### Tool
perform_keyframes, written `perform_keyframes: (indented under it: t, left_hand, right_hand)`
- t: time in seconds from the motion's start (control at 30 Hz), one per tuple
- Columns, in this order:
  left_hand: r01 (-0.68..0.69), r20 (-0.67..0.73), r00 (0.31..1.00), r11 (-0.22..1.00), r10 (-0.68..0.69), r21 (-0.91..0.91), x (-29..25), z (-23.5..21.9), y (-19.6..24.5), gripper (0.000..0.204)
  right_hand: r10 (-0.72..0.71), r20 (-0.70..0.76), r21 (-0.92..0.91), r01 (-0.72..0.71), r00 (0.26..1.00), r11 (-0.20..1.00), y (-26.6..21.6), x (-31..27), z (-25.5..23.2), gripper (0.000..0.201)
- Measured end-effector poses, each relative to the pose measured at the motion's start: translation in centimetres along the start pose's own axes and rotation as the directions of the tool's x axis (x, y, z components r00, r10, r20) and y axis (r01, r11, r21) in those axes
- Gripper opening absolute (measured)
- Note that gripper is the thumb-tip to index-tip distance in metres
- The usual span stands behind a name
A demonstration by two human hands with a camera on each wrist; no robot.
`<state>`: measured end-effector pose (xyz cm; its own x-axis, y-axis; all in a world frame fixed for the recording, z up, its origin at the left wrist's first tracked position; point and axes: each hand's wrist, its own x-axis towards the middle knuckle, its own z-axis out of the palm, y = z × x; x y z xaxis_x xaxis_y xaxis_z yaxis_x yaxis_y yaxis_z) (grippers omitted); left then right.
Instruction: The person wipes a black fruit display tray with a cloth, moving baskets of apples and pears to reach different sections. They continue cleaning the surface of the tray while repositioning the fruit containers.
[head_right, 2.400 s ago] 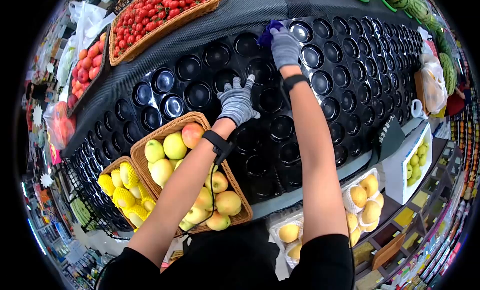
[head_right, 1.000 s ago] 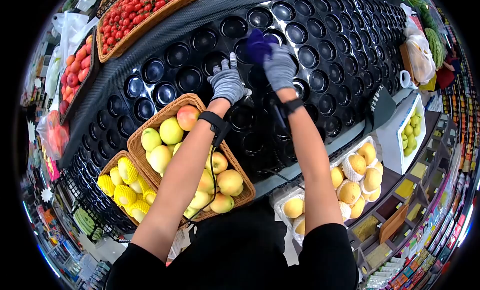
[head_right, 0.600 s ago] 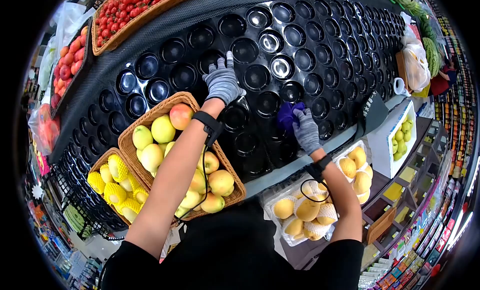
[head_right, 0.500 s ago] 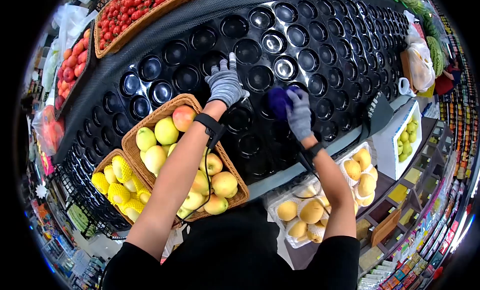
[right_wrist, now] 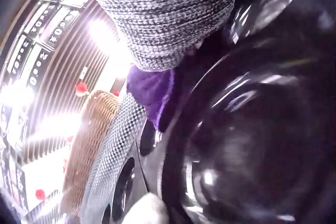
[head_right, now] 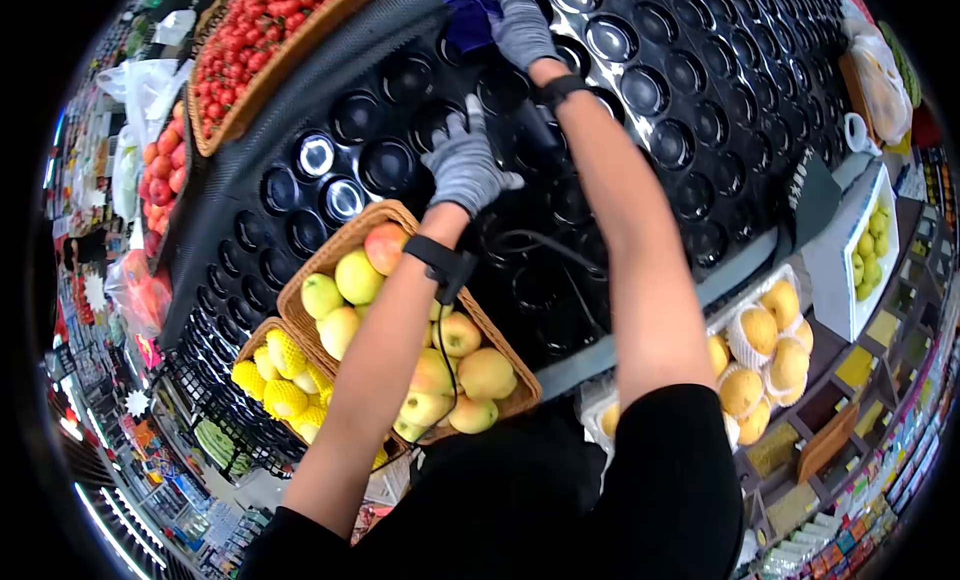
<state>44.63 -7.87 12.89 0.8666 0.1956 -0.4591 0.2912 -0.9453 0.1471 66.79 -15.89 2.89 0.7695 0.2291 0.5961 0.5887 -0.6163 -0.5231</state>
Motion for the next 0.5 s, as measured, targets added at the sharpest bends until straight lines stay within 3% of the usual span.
perform_keyframes:
  t: [0.03,0.1,0.17,0.23,0.3,0.37,0.5]
  left_hand:
    - [0.000,-0.002,1.000,1.000,0.000,0.004,0.0,0.0,0.0,0.134]
    - [0.011,0.005,1.000,1.000,-0.011,0.019,0.1,0.2,0.1,0.135]
    - [0.014,0.001,1.000,1.000,-0.014,0.019,0.2,0.3,0.1,0.134]
    - [0.008,0.024,1.000,1.000,-0.008,0.006,0.4,0.3,0.0,0.134]
    - [0.012,0.023,1.000,1.000,-0.012,0.016,0.2,0.3,0.1,0.135]
    - [-0.007,0.019,1.000,1.000,0.007,0.006,0.3,0.4,-0.1,0.135]
    - [-0.019,0.012,1.000,1.000,0.019,-0.001,0.1,0.5,-0.3,0.136]
  right_hand:
    - [0.007,0.165,0.041,-0.014,0.986,0.999,-0.3,-1.7,-3.3,0.028]
    - [-0.042,0.253,0.011,0.041,0.966,0.999,-0.8,-5.0,-8.4,0.031]
    - [0.066,0.349,-0.119,-0.026,0.935,0.993,-1.1,-9.9,-12.8,0.035]
    - [-0.025,0.522,-0.347,0.239,0.853,0.907,-2.2,-11.7,-15.9,0.039]
    - [-0.063,0.634,-0.318,0.334,0.771,0.887,-5.9,-14.8,-18.7,0.043]
    - [0.033,0.556,-0.190,0.089,0.830,0.978,-5.9,-18.1,-20.2,0.036]
    - [0.102,0.597,-0.210,0.033,0.796,0.977,-6.4,-25.2,-25.5,0.034]
